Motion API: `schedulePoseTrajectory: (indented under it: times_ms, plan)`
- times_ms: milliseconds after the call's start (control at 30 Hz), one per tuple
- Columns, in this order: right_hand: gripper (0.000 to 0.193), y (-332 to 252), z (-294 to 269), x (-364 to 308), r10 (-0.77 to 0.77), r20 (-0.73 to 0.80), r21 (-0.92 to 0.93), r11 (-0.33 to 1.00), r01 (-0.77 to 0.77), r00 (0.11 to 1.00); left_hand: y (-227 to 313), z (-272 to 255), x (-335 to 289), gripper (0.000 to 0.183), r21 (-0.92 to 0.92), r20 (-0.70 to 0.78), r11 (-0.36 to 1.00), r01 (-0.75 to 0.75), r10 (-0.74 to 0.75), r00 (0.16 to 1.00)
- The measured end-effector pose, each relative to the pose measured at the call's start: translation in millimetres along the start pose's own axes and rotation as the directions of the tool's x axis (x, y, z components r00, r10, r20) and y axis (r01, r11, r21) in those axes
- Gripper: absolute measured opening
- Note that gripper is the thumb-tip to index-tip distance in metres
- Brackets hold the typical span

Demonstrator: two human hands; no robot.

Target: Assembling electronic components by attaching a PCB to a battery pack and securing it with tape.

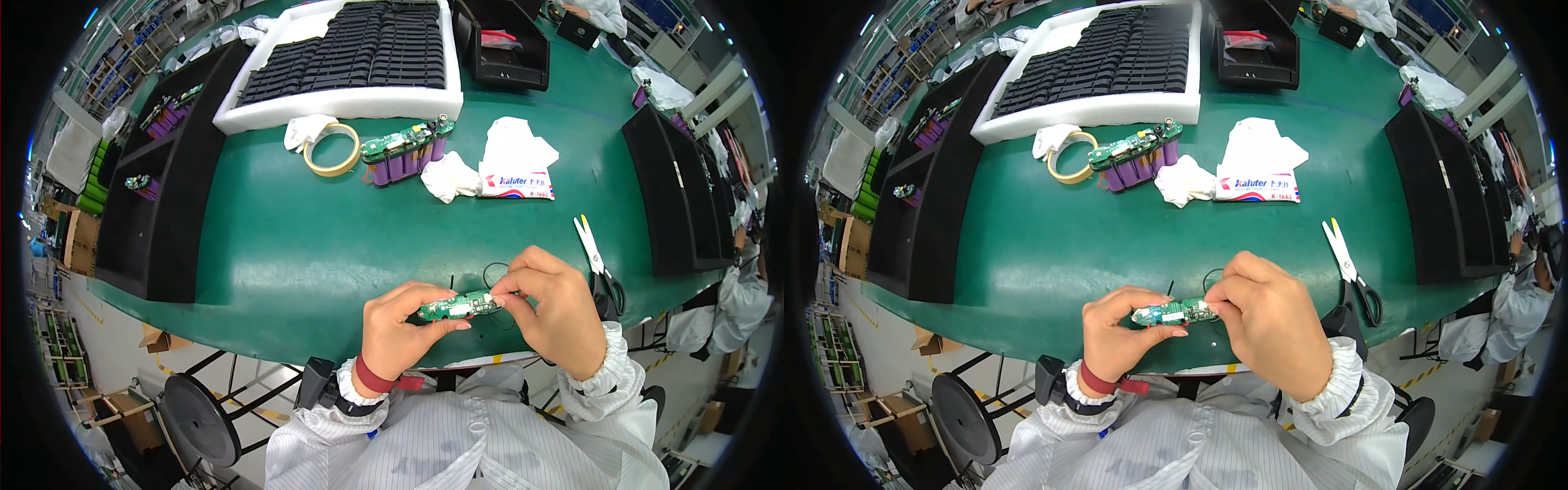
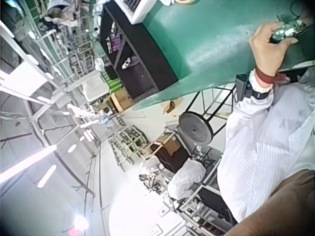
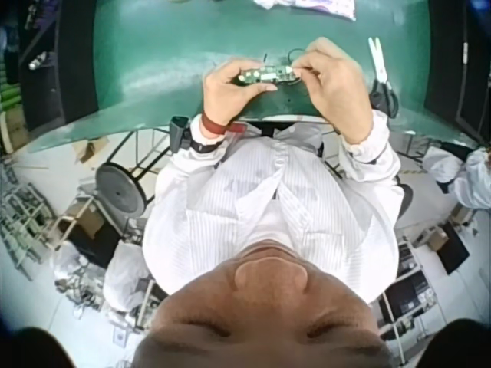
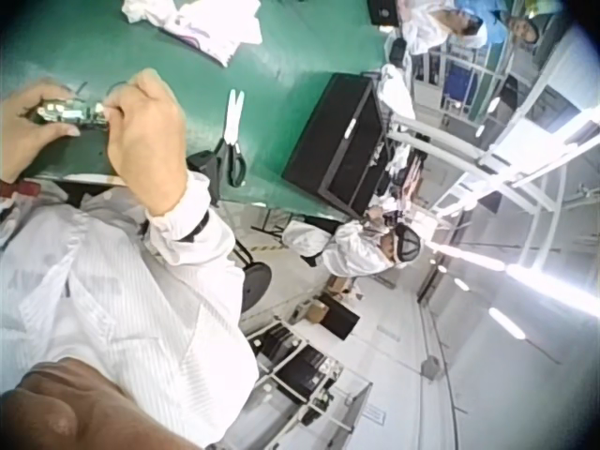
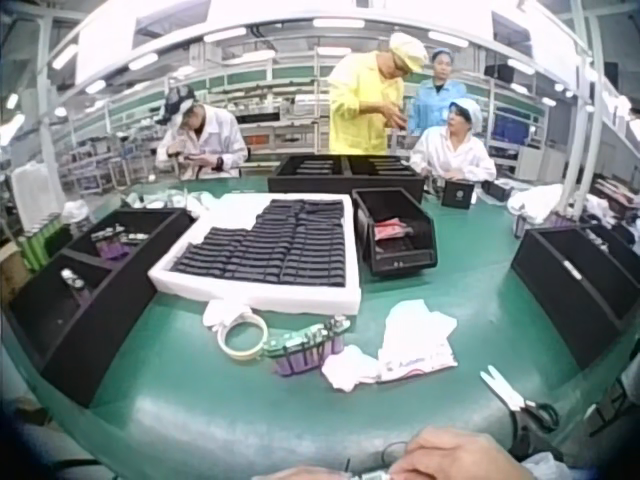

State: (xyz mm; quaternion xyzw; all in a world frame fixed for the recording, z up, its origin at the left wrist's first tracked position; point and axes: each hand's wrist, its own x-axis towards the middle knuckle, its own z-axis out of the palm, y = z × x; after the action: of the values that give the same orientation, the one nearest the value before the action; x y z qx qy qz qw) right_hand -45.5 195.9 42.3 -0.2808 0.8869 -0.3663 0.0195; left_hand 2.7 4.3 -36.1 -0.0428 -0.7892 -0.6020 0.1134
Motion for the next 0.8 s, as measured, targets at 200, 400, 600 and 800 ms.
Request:
schedulePoseTrajectory:
  times_ms: [200,400,600,800]
  plan:
    - [0.015,12,-5,-6,-0.05,-0.009,-0.028,0.998,0.05,0.999,1,1,-2,0.037,0.035,0.015,0.999,-0.015,0.014,1.0]
    - [0.017,15,-5,-11,-0.027,0.044,0.037,0.999,0.025,0.999,0,-1,-1,0.037,0.03,0.038,0.998,-0.046,0.045,0.998]
    - [0.014,11,-2,-11,0.016,0.038,0.079,0.997,-0.019,0.999,-3,-2,-1,0.036,0.019,0.042,0.998,-0.055,0.054,0.998]
    - [0.013,11,1,-11,-0.016,-0.001,0.02,1.0,0.016,1.0,-3,-2,1,0.036,0.008,0.061,0.999,-0.037,0.036,0.997]
